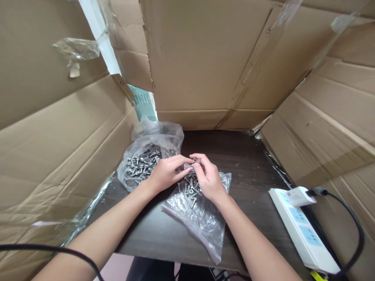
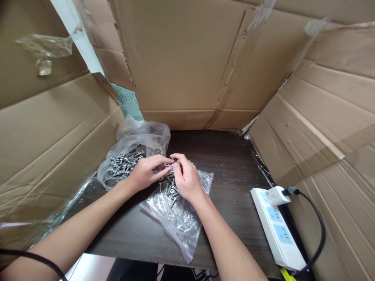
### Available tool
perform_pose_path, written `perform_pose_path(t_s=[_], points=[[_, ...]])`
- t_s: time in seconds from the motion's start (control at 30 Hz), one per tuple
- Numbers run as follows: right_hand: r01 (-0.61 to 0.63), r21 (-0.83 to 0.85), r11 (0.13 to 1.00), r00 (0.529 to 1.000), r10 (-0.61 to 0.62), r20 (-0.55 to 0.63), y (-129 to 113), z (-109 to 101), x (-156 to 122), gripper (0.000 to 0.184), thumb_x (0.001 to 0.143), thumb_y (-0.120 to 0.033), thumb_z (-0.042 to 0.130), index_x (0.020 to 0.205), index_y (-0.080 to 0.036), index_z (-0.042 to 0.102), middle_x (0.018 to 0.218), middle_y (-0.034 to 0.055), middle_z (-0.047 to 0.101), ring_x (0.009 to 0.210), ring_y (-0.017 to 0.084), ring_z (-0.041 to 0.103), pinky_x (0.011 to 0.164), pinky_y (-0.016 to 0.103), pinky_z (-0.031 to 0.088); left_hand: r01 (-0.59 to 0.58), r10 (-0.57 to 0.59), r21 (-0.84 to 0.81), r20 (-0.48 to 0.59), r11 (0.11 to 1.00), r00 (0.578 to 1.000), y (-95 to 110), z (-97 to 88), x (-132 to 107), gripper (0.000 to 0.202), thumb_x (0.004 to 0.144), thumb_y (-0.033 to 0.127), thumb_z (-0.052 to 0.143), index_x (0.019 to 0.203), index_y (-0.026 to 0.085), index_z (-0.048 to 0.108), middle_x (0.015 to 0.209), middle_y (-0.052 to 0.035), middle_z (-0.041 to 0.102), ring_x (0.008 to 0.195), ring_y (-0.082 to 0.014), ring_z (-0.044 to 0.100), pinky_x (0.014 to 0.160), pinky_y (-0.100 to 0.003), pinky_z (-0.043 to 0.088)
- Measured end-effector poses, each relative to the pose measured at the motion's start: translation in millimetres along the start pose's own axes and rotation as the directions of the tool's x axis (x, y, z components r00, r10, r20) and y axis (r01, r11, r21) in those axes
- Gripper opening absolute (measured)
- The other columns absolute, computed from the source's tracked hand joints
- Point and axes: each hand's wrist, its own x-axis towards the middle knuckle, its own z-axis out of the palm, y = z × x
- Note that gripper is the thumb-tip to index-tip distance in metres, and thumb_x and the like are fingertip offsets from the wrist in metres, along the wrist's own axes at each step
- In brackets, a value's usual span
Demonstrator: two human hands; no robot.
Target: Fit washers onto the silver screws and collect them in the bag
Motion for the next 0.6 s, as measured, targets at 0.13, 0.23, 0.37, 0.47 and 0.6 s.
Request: perform_pose_path(t_s=[0.13,0.23,0.37,0.47,0.6], points=[[-0.001,0.020,1.000,1.000,0.001,-0.012,0.2,0.2,-0.2,0.031,0.102,-0.032,0.045,0.122,-0.017,0.064,0.089,0.0030,0.065,0.076,0.015,0.061,0.072,0.028,0.048,-0.017,0.017,-0.006,-0.012,1.000,1.000,1.5,-0.5,1.1,0.015,0.101,0.023,0.066,0.112,0.016,0.072,0.094,-0.0044,0.075,0.070,-0.0097,0.067,0.067,-0.020,0.055],[0.005,0.028,1.000,1.000,-0.005,-0.003,1.0,0.3,-0.3,0.030,0.102,-0.031,0.046,0.123,-0.017,0.063,0.087,0.0027,0.065,0.074,0.015,0.062,0.072,0.028,0.048,-0.014,0.014,-0.002,0.000,1.000,1.000,2.8,-0.8,1.4,0.015,0.101,0.024,0.065,0.112,0.016,0.072,0.096,-0.0047,0.075,0.071,-0.0100,0.068,0.068,-0.021,0.056],[0.000,-0.010,1.000,1.000,0.000,-0.007,1.6,0.3,-0.3,0.031,0.104,-0.033,0.044,0.122,-0.018,0.064,0.091,0.0044,0.070,0.075,0.016,0.063,0.073,0.029,0.048,-0.012,0.012,0.011,0.003,1.000,1.000,2.6,-1.1,1.3,0.015,0.102,0.024,0.064,0.111,0.016,0.072,0.094,-0.0052,0.075,0.072,-0.0106,0.069,0.069,-0.021,0.056],[0.005,0.012,1.000,1.000,-0.005,-0.015,2.0,0.4,-0.5,0.031,0.102,-0.030,0.045,0.123,-0.018,0.064,0.100,0.0059,0.071,0.085,0.018,0.066,0.079,0.031,0.050,-0.008,0.008,-0.006,-0.008,1.000,1.000,1.9,-1.1,0.9,0.015,0.102,0.024,0.065,0.112,0.016,0.072,0.097,-0.0059,0.076,0.073,-0.0107,0.069,0.068,-0.021,0.056],[-0.004,0.057,0.998,1.000,0.003,0.004,2.1,0.3,-0.7,0.031,0.100,-0.028,0.045,0.125,-0.019,0.063,0.097,0.0053,0.070,0.083,0.018,0.065,0.076,0.030,0.050,-0.013,0.013,-0.006,-0.019,1.000,1.000,2.3,-0.1,0.5,0.016,0.100,0.023,0.067,0.115,0.017,0.071,0.096,-0.0047,0.076,0.071,-0.0104,0.069,0.068,-0.021,0.056]])
